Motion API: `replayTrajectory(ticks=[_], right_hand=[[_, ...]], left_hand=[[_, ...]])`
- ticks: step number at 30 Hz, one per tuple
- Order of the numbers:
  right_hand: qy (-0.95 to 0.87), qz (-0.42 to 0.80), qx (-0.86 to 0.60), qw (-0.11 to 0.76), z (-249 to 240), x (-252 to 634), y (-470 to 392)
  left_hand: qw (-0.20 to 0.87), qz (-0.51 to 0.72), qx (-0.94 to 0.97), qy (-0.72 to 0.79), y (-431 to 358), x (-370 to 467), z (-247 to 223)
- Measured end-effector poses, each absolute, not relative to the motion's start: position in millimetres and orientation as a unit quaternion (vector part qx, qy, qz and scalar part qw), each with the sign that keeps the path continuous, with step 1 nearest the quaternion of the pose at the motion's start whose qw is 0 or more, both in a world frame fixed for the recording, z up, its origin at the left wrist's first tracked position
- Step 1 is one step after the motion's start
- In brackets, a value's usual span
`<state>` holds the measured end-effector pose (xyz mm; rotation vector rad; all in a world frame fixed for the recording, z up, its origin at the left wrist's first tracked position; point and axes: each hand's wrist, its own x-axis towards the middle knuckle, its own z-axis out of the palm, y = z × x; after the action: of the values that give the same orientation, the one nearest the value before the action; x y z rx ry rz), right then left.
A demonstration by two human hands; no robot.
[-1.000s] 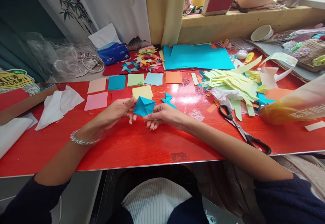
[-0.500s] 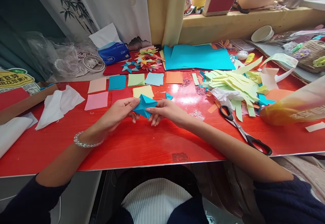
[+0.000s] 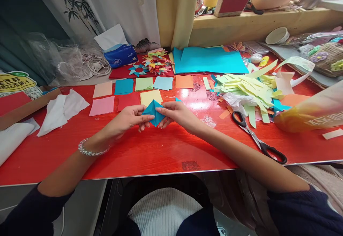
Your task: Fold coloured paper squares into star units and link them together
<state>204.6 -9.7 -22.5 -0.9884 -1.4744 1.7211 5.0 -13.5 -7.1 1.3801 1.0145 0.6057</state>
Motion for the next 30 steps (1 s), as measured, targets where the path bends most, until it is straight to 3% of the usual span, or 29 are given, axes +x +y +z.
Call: replayTrajectory(ticks=[11,30], right_hand=[[-0.569,0.629,-0.391,0.358,-20.0,201.6,-12.5],[-0.53,0.68,-0.343,0.374,-24.6,206.3,-10.2]], left_hand=[[0.581,0.357,0.578,0.449,-15.3,7.7,-10.9],[0.592,0.375,0.571,0.428,-18.3,9.2,-11.0]])
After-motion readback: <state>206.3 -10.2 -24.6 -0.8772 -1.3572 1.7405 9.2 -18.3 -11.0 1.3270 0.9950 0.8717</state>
